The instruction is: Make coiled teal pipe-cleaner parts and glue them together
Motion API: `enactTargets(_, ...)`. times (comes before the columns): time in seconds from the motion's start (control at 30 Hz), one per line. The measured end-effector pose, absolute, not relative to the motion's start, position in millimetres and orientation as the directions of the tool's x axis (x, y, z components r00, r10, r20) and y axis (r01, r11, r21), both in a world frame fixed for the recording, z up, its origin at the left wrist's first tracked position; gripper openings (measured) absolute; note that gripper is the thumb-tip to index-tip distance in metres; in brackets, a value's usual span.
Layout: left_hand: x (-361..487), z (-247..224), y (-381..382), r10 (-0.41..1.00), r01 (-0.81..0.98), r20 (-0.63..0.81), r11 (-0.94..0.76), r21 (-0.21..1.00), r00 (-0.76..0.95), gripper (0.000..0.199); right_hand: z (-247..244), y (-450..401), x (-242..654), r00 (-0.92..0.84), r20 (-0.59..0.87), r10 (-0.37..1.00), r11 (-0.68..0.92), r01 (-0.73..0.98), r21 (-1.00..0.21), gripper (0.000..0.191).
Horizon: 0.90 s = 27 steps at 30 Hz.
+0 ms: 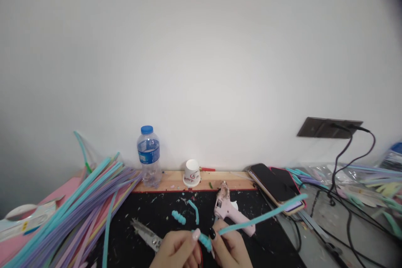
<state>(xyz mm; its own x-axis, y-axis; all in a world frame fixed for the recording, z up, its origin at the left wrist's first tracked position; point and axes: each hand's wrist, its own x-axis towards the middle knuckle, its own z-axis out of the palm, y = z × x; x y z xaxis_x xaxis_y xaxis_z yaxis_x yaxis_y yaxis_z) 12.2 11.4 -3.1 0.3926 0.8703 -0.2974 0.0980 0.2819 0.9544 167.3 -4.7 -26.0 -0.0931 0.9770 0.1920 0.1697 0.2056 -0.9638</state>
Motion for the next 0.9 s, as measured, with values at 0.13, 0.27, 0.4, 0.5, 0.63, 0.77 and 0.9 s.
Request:
enactTargets(0.13,14.5,-3.7,10.7,0.840,0.044,-0.396,0.410,0.911,0.370,0.064,-11.1,-8.6,164.7,-0.214,0.400,0.891,0.453,0.357,-0.817,0.028)
enactTargets(0.27,15.8,-7.7,11.6,0.809,0.087,-0.433,0.436,0.896,0.398,0.062,1.6,-8.4,158.7,-0.310,0.430,0.848,0.524,0.360,-0.772,0.028)
enactTargets(0.4,15.7,-15.5,10.4,0.822,0.065,-0.371,0.382,0.922,0.432,0.055,4.0,-9.6,158.3,-0.279,0.378,0.883,0.463,0.381,-0.800,0.032)
enactTargets(0.5,13.7,-17.5,9.2,0.830,0.037,-0.290,0.310,0.950,0.476,0.047,3.5,-10.6,159.7,-0.237,0.313,0.920,0.384,0.371,-0.846,0.036)
enactTargets(0.63,9.1,-10.4,7.6,0.821,0.052,-0.189,0.192,0.980,0.538,0.041,2.2,-9.4,159.9,-0.165,0.156,0.974,0.192,0.233,-0.953,0.032)
enactTargets(0.77,5.8,0.6,4.7,0.799,0.097,-0.111,0.066,0.993,0.591,0.039,-1.4,-6.7,158.5,-0.151,0.022,0.988,0.030,0.050,-0.998,0.032)
enactTargets(0.9,5.7,5.1,2.5,0.795,0.069,-0.079,0.047,0.997,0.602,0.038,-6.5,-4.8,157.2,-0.175,-0.072,0.982,-0.077,-0.023,-0.997,0.037)
